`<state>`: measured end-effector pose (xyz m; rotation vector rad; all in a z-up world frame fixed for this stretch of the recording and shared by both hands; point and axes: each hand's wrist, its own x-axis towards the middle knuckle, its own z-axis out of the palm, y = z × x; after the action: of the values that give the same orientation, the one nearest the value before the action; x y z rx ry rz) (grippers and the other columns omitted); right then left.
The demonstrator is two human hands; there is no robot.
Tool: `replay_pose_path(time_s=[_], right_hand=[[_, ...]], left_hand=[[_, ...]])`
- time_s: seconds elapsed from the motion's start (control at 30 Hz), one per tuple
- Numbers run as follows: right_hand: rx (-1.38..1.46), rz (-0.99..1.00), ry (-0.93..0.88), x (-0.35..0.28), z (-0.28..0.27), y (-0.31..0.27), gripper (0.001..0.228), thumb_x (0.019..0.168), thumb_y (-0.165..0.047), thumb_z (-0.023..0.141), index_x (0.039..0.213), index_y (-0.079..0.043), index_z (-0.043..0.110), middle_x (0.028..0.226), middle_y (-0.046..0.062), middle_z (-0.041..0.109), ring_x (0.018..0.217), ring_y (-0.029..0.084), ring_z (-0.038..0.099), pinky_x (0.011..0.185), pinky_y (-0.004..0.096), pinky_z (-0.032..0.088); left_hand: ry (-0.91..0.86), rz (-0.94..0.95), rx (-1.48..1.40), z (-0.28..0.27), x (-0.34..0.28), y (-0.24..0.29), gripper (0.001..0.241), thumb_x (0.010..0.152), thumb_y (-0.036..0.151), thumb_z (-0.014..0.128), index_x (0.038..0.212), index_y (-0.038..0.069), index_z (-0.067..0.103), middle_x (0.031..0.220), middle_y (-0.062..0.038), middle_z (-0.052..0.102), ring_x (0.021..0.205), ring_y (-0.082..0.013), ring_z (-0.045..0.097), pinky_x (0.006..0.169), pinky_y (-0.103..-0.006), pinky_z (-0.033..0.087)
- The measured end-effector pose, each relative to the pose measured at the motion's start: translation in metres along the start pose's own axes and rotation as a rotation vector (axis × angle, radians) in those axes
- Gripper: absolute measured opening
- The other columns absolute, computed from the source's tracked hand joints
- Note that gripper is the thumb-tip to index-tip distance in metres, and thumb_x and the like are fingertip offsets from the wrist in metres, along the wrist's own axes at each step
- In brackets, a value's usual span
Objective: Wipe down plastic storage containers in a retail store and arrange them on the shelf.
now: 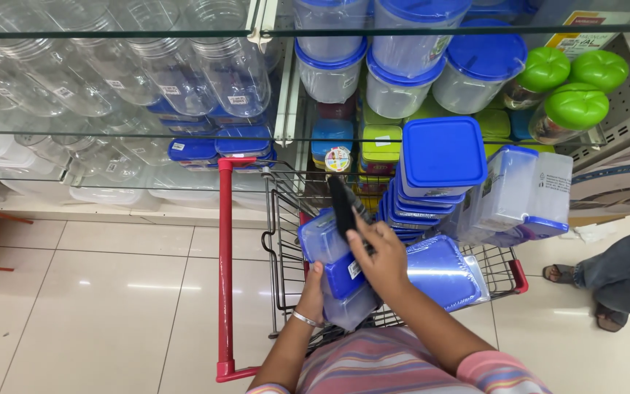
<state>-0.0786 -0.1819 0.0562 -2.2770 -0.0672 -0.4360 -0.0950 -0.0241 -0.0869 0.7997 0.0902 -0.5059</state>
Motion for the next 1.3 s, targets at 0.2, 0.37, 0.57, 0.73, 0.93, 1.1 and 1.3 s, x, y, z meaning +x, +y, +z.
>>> replay_pose_path(time_s=[0.2,0.37,0.57,0.73,0.93,1.1,1.3], right_hand=[[-0.09,-0.518,-0.081,-0.022,-0.002,-0.025,0.051,0.091,-0.038,0.074,0.136,-0.016,0.066,0.083,0.006,0.059,0.072,0.024,0.058,0.065,0.039,0.05],[-0.065,-0.404,-0.115,-0.012,0.005,-0.007,0.045,0.086,-0.032,0.076,0.129,-0.022,0.073,0.078,0.006,0.059,0.073,0.025,0.058,0.068,0.039,0.047],[0.178,-0.109,0.138,0.0,0.027,0.038,0.028,0.099,-0.019,0.068,0.126,-0.012,0.067,0.109,0.011,0.058,0.1,0.023,0.059,0.087,0.032,0.049],[0.702,0.355,-0.095,-0.011,0.031,0.039,0.035,0.102,-0.015,0.06,0.136,-0.005,0.06,0.113,0.01,0.064,0.104,0.017,0.058,0.09,0.029,0.048],[0.583,-0.058,-0.333,-0.049,0.013,0.036,0.051,0.092,0.003,0.057,0.142,-0.006,0.064,0.117,0.01,0.059,0.113,0.019,0.058,0.099,0.029,0.044],[0.309,-0.126,-0.244,-0.043,0.02,0.034,0.044,0.092,-0.021,0.072,0.135,-0.02,0.069,0.094,0.003,0.059,0.088,0.016,0.058,0.078,0.028,0.05],[0.251,0.096,-0.112,0.027,0.021,0.023,0.04,0.097,-0.02,0.067,0.137,-0.022,0.069,0.086,0.002,0.053,0.078,0.015,0.051,0.07,0.029,0.045]], left_hand=[[-0.059,0.051,-0.11,0.032,-0.007,0.038,0.08,0.089,0.064,0.049,0.153,0.018,0.039,0.152,-0.005,0.054,0.135,-0.0188,0.059,0.111,-0.0361,0.051],[-0.158,0.232,0.025,0.011,0.005,0.031,0.091,0.084,0.06,0.07,0.154,0.013,0.038,0.149,-0.009,0.052,0.135,-0.0236,0.055,0.112,-0.0403,0.05],[0.023,0.109,-0.175,-0.018,0.01,0.02,0.084,0.086,0.065,0.06,0.146,0.008,0.046,0.137,-0.016,0.061,0.12,-0.0286,0.065,0.1,-0.0443,0.056],[0.103,0.089,-0.384,-0.04,0.027,0.022,0.081,0.091,0.068,0.043,0.14,0.005,0.054,0.129,-0.018,0.068,0.112,-0.0304,0.069,0.093,-0.0433,0.058],[0.308,0.089,-0.317,-0.047,0.014,0.039,0.068,0.097,0.058,0.042,0.137,0.005,0.058,0.125,-0.018,0.069,0.108,-0.0291,0.069,0.092,-0.0437,0.058],[0.215,-0.021,-0.377,-0.045,0.009,0.034,0.07,0.084,0.056,0.052,0.128,0.002,0.063,0.114,-0.016,0.073,0.097,-0.0286,0.074,0.086,-0.0416,0.061],[0.129,-0.133,-0.295,-0.031,0.006,0.019,0.055,0.088,0.037,0.066,0.131,0.003,0.062,0.114,-0.016,0.072,0.097,-0.0276,0.072,0.088,-0.0421,0.06]])
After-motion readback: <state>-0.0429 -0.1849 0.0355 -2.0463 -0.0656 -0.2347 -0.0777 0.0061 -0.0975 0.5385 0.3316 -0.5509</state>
